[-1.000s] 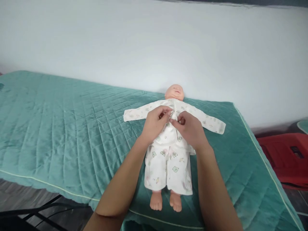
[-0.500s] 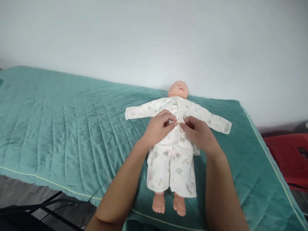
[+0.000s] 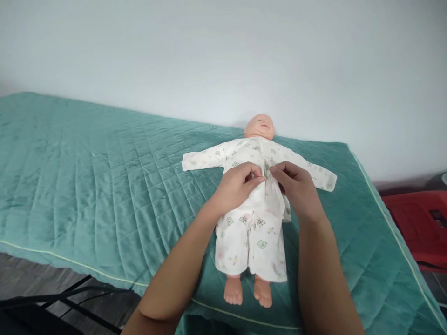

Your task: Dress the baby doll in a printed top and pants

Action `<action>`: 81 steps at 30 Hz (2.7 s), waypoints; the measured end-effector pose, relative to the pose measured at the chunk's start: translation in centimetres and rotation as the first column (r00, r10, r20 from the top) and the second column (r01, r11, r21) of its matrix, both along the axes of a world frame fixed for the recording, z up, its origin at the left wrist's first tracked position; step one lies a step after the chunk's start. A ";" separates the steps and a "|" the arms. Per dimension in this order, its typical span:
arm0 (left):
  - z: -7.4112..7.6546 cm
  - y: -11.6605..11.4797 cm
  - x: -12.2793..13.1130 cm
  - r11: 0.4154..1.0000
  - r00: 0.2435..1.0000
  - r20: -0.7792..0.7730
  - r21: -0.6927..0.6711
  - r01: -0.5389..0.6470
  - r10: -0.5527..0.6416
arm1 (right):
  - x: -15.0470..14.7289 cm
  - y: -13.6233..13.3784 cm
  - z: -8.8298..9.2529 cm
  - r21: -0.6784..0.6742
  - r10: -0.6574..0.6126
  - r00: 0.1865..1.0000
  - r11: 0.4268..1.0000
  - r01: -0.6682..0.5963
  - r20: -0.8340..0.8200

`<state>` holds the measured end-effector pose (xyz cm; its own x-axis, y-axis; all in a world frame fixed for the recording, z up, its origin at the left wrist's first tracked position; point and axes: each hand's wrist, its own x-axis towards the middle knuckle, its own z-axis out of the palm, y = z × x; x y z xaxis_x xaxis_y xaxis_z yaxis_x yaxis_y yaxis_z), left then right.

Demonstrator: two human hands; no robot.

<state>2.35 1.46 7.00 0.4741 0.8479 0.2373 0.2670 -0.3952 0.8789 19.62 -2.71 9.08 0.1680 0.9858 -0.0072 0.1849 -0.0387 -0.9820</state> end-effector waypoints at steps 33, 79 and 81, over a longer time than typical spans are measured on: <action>-0.8 0.4 -0.4 0.967 0.968 0.247 -0.233 0.105 -0.046 | -0.4 0.7 -1.2 0.002 0.158 0.967 0.987 -0.160 -0.200; -0.6 0.2 -0.7 0.961 0.972 0.234 -0.266 0.072 -0.008 | -0.3 0.6 -1.3 -0.017 0.242 0.966 0.969 -0.245 -0.094; -0.7 0.2 -0.7 0.959 0.971 0.238 -0.274 0.068 -0.001 | -0.3 0.6 -1.4 -0.008 0.241 0.966 0.970 -0.243 -0.094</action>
